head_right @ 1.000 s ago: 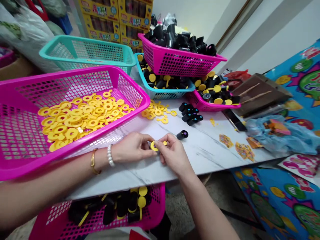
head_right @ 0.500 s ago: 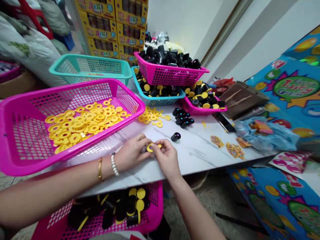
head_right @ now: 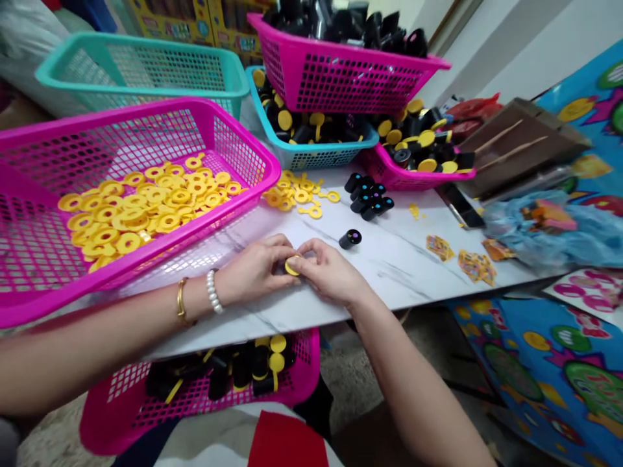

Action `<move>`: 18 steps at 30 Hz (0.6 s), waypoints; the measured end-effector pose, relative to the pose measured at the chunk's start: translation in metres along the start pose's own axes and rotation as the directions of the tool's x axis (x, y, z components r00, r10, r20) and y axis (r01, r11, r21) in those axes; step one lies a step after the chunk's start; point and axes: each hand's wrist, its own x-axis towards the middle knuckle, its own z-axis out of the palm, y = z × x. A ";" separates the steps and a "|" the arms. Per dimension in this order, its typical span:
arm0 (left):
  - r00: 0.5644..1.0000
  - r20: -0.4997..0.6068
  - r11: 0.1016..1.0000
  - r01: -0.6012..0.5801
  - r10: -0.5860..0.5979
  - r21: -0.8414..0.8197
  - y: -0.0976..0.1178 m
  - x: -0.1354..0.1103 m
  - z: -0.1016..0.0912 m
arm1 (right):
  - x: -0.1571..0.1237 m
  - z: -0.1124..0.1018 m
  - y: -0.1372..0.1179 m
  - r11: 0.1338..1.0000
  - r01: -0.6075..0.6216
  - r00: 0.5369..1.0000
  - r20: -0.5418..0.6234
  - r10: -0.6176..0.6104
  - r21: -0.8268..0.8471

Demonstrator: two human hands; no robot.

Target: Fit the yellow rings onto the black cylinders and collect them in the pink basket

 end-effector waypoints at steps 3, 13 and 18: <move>0.999 0.000 0.999 0.036 -0.037 0.023 -0.002 0.001 0.002 | -0.002 0.000 0.002 1.000 -0.004 1.000 -0.018 0.004 -0.021; 0.994 -0.099 0.980 0.070 -0.052 0.184 0.003 0.001 0.008 | -0.009 0.012 -0.006 0.982 0.048 0.998 -0.041 -0.056 -0.184; 0.989 -0.097 0.944 0.135 -0.110 0.300 0.006 -0.001 0.010 | -0.019 0.027 0.002 0.888 0.094 0.936 -0.263 -0.232 -0.451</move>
